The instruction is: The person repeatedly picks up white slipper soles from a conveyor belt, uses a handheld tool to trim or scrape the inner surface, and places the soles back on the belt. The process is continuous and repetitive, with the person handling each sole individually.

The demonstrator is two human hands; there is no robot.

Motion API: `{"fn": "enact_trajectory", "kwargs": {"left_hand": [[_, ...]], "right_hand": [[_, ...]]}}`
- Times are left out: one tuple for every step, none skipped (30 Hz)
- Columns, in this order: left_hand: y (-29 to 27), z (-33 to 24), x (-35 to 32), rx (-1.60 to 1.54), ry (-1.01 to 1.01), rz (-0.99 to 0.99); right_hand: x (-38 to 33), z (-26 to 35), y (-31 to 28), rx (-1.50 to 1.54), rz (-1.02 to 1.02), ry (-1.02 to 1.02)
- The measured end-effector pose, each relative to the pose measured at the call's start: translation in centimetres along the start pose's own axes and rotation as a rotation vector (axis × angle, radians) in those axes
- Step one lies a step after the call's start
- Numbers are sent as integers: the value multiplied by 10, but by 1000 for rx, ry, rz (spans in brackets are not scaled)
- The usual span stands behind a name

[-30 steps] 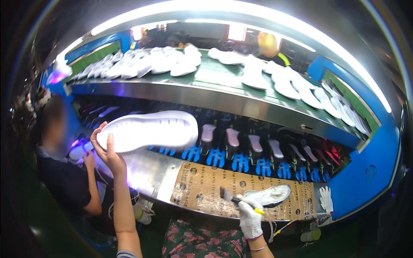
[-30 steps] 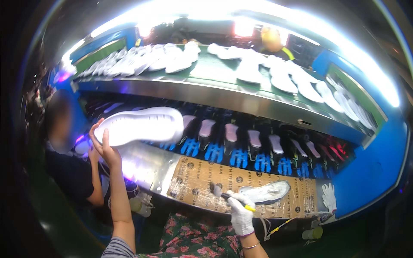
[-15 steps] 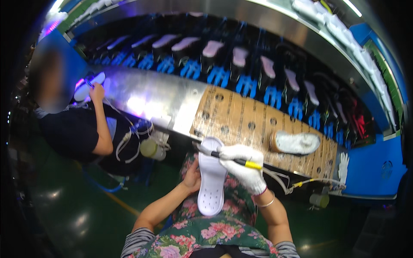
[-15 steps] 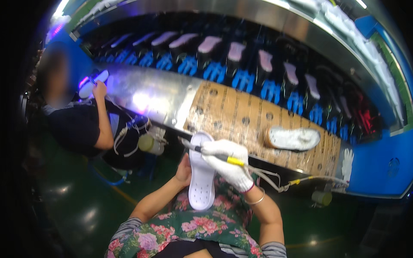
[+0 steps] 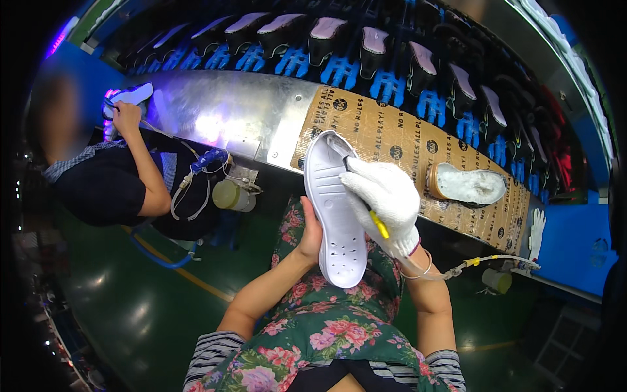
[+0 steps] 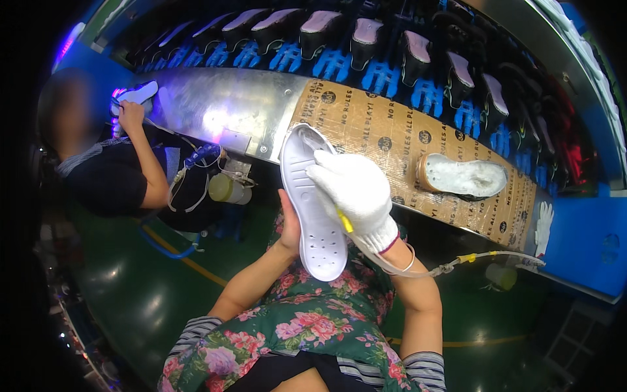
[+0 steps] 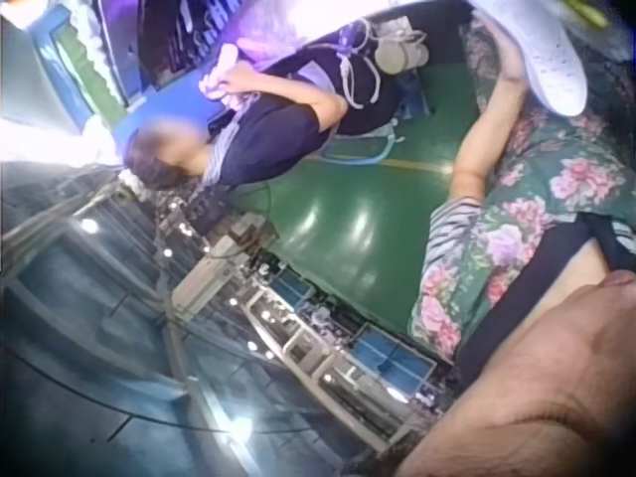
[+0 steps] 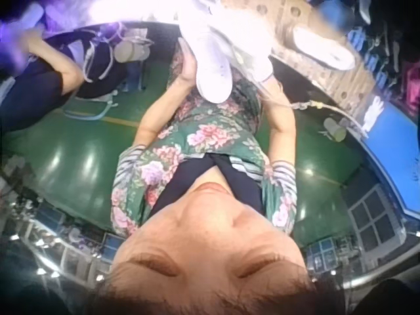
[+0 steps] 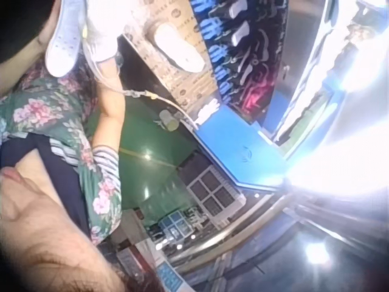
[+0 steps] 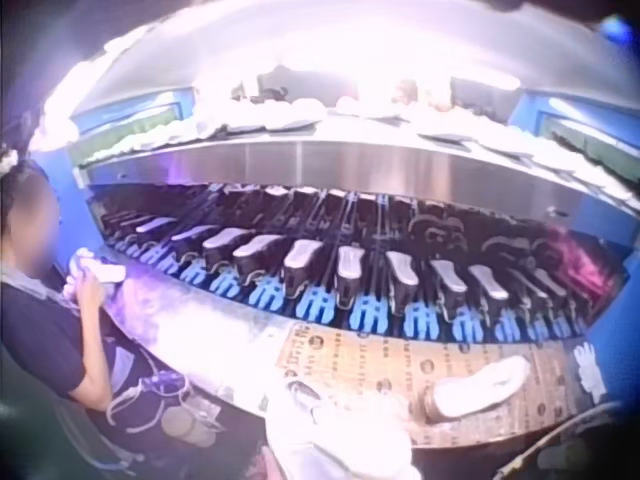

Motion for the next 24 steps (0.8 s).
{"fn": "enact_trajectory", "kwargs": {"left_hand": [[3,1,0,26,22,-28],[1,1,0,18,10,2],[-2,1,-1,9,-2,32],[-5,0,-2,5,-15,62],[-11,0,-1,64,10,45],[-17,2,-1,121,34,25],[-23,1,-1,183,59,2],[-23,0,-3,132,113,-3],[-22,-2,-2,83,170,0],[-16,-4,-2,10,205,10],[-15,-5,-1,35,168,-3],[-15,-6,-2,60,125,-22],[-21,-3,0,28,86,-33],[-32,1,1,-5,48,-42],[-44,4,0,2,48,-4],[-42,1,2,-1,74,-23],[-41,-3,4,-3,99,-39],[-39,-9,4,-4,170,5],[-32,-9,3,56,97,-33],[-28,-11,5,-18,129,-14],[-31,-14,5,40,143,-13],[-31,-16,8,65,140,-39],[-30,-17,10,91,134,-64],[-29,-18,11,89,113,-127]], "right_hand": [[0,1,4,-25,-14,-48],[1,4,6,-49,-28,-96],[-1,13,6,-55,67,-71],[-5,16,10,-9,100,-83],[-10,21,12,58,155,-82],[-14,23,13,125,208,-81],[-14,23,15,262,185,-77],[-16,19,9,353,216,5],[-12,13,4,326,152,42],[-11,5,0,293,93,92],[-12,-4,-1,242,44,121],[-16,-3,7,219,44,80],[-24,-1,14,219,84,24],[-29,6,19,217,125,-33],[-30,16,20,240,173,-67],[-34,19,22,328,198,-56],[-32,14,18,448,212,-17],[-27,6,10,567,225,21],[-23,0,6,582,169,104],[-23,-6,3,417,125,106],[-25,-2,7,366,115,48],[-26,2,11,303,103,-11],[-33,6,23,292,89,-72],[-39,14,21,260,160,-94]]}}
Point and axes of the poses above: each hand's wrist, its own x-axis towards the middle knuckle, its own y-axis out of the palm, z = x × y, the point moved 3 cm from there along x, towards the middle knuckle, and after that the axes turned 6 degrees about y, right-handed, at the moved point
